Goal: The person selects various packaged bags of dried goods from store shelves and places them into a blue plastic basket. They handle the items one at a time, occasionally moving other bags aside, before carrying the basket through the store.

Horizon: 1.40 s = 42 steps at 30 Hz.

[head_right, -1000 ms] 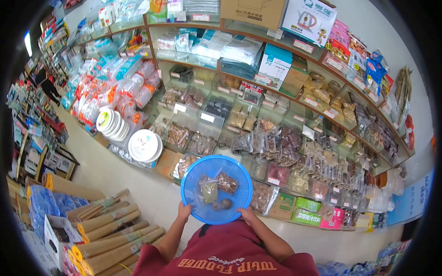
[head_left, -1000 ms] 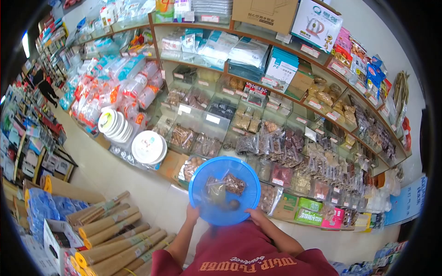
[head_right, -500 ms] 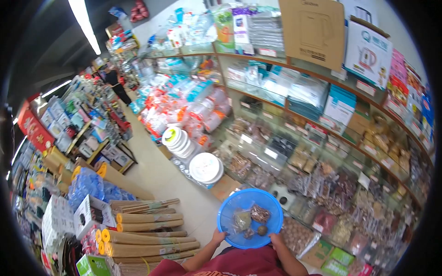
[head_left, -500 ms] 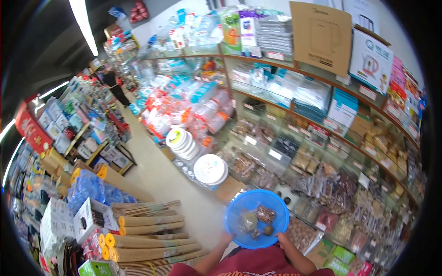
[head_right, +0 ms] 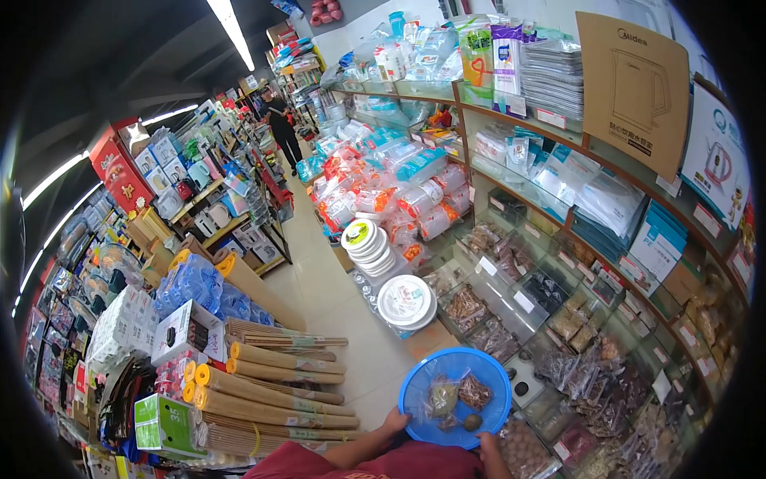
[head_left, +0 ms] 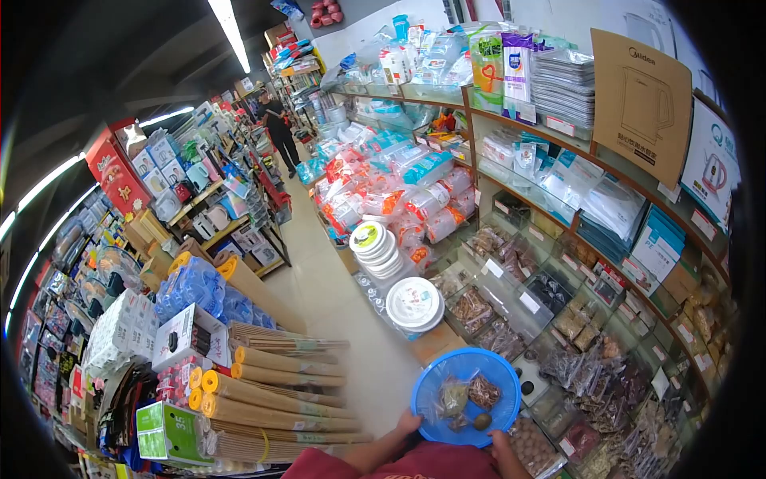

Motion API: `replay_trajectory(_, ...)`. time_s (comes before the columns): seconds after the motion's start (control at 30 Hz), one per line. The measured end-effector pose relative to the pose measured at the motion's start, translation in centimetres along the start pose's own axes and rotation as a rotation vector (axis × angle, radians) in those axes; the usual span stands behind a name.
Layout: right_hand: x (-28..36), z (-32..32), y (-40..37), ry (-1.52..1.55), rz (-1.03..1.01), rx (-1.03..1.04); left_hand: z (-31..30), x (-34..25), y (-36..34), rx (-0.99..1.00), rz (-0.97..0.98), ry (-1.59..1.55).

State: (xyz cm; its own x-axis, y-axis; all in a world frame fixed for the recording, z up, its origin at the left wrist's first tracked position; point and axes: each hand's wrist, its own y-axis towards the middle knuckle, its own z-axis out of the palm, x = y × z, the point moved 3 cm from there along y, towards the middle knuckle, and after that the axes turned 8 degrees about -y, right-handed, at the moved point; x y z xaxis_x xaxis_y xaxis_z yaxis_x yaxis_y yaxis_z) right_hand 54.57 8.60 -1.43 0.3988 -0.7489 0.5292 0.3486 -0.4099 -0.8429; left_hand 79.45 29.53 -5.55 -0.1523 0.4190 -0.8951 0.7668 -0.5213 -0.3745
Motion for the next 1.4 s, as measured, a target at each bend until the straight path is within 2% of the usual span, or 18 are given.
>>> replay_trajectory(0.07,-0.4,-0.3,1.3,-0.002,0.039,-0.018,-0.1,0.6,0.8,0.042,-0.006,-0.016)
replay_trajectory(0.17,-1.1,-0.4,3.5,-0.027,-0.101,-0.092,-0.2,-2.0,1.2,0.061,0.014,0.034)
replay_trajectory(0.27,1.0,1.5,0.8,0.116,0.016,-0.111,-0.9,-5.1,2.1,0.02,0.054,0.22)
replay_trajectory(0.33,1.1,1.2,1.8,0.078,-0.239,-0.299,-1.0,-6.8,4.0,0.009,0.08,0.329)
replay_trajectory(0.47,2.2,2.1,1.2,0.034,-0.379,-0.382,-1.5,-8.3,7.6,0.18,-0.031,0.344)
replay_trajectory(0.53,4.9,6.0,-3.6,-0.351,-0.929,-0.558,-2.0,-10.5,9.5,0.235,-0.039,0.359)
replay_trajectory(0.57,5.6,6.4,-2.9,-0.36,-0.939,-0.566,-2.2,-12.4,9.4,0.363,0.022,0.348)
replay_trajectory(0.6,5.6,6.8,-2.2,-0.355,-0.891,-0.587,-2.6,-13.8,9.7,0.488,0.083,0.337)
replay_trajectory(0.73,3.2,6.4,2.4,-0.347,-0.708,-0.672,-0.9,-10.6,13.4,0.551,0.188,0.231)
replay_trajectory(0.83,-4.3,-2.1,10.6,-0.344,-0.563,-0.794,-2.6,-14.2,13.2,0.725,0.289,0.062)
replay_trajectory(0.93,-1.9,-6.1,4.1,-0.347,-0.52,-0.938,0.3,-8.1,16.3,0.859,0.4,-0.113)
replay_trajectory(1.0,-1.7,-7.3,1.4,-0.325,-0.48,-1.013,-0.7,-9.4,16.6,1.022,0.093,0.02)
replay_trajectory(1.1,-0.6,-6.7,0.7,-0.285,-0.44,-1.058,-1.0,-9.4,18.1,0.921,0.199,0.098)
replay_trajectory(1.2,2.5,-4.8,0.2,-0.265,-0.414,-1.059,2.4,-4.3,21.1,0.958,0.272,0.336)
replay_trajectory(1.23,3.2,-4.4,0.5,-0.258,-0.404,-1.056,1.7,-6.3,21.0,0.944,0.266,0.336)
replay_trajectory(1.3,4.1,-3.7,1.6,-0.244,-0.381,-1.04,-1.0,-13.1,19.8,1.08,0.117,0.218)
replay_trajectory(1.33,4.2,-3.6,2.5,-0.235,-0.369,-1.03,-0.4,-12.2,20.1,1.063,0.109,0.222)
replay_trajectory(1.4,3.6,-3.5,3.8,-0.214,-0.336,-1.009,-0.5,-11.7,20.0,1.011,0.036,-0.133)
